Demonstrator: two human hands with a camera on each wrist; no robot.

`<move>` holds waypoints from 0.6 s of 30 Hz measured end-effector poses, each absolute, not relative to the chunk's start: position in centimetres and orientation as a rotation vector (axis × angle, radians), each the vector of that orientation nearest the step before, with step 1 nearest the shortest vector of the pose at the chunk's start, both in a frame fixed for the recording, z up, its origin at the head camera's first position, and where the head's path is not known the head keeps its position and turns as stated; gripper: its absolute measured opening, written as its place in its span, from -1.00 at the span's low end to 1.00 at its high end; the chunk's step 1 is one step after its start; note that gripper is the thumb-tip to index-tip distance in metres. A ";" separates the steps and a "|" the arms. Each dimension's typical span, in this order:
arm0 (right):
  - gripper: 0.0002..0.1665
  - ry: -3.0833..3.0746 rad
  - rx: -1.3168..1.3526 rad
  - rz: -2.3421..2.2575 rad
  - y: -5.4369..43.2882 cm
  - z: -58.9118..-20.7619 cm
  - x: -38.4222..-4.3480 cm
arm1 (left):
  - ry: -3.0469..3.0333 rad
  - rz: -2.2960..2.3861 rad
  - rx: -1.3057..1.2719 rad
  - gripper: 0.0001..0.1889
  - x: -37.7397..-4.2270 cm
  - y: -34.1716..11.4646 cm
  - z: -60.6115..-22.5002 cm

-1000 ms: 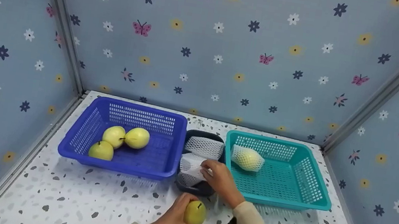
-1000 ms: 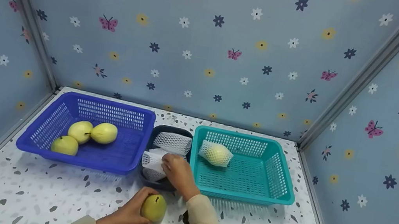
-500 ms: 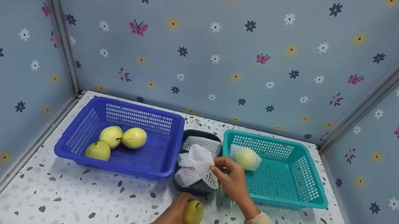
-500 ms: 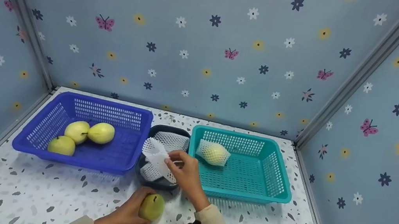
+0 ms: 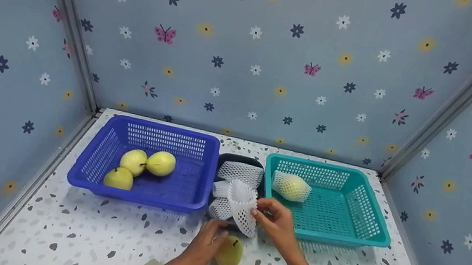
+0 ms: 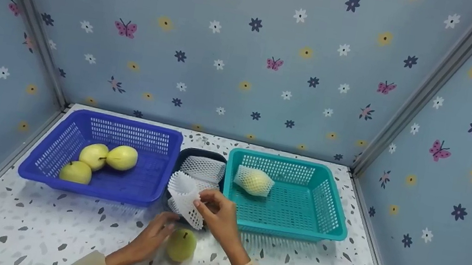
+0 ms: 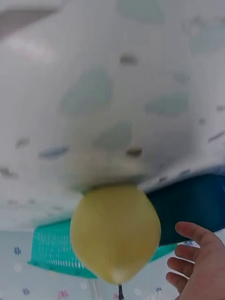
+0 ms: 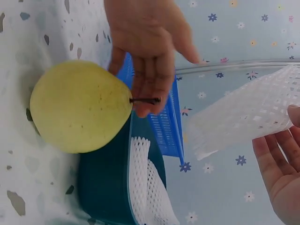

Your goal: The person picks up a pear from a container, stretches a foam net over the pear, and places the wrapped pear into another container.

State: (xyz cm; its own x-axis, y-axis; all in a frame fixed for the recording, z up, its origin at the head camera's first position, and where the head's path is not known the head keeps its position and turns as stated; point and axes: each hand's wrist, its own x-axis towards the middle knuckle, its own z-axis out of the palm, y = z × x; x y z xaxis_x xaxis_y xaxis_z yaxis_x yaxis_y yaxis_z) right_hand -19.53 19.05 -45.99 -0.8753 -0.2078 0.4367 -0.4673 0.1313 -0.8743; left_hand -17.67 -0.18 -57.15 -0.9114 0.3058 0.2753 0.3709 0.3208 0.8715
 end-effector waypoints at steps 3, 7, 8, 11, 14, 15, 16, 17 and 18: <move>-0.86 -2.151 0.690 1.863 19.1 -47.1 -19.6 | -2.429 -1.934 -0.529 -0.62 -18.1 -0.1 -55.7; -0.85 -2.098 0.706 1.899 19.0 -47.9 -19.4 | -2.334 -2.245 -0.396 -0.54 -18.5 0.2 -54.0; -0.84 -2.085 0.721 1.905 18.9 -47.9 -19.4 | -2.310 -2.323 -0.361 -0.52 -18.6 0.3 -53.6; -0.85 -2.051 0.744 1.927 18.9 -48.2 -19.1 | -2.209 -2.553 -0.225 -0.46 -18.7 0.7 -52.9; -0.84 -2.019 0.768 1.940 18.8 -48.3 -18.9 | -1.973 -2.849 -0.046 -0.47 -18.8 1.1 -52.6; -0.84 -2.012 0.768 1.944 18.8 -48.3 -18.9 | -1.881 -2.933 0.011 -0.48 -18.8 1.2 -52.5; -0.83 -2.002 0.775 1.946 18.7 -48.3 -18.8 | -1.782 -3.013 0.069 -0.48 -18.9 1.2 -52.5; -0.82 -1.995 0.784 1.946 18.6 -48.3 -18.7 | -1.688 -3.081 0.115 -0.48 -18.9 1.3 -52.5; -0.81 -1.990 0.791 1.947 18.6 -48.4 -18.6 | -1.600 -3.138 0.154 -0.47 -19.0 1.4 -52.5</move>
State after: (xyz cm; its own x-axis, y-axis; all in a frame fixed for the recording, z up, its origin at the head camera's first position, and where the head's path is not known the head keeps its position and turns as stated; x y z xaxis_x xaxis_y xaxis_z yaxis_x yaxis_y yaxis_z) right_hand -18.64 18.55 -48.38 -0.8222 -0.2055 0.5308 -0.5352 -0.0383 -0.8439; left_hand -19.02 1.38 -52.46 -0.9234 0.2953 -0.2451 -0.3718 -0.5301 0.7621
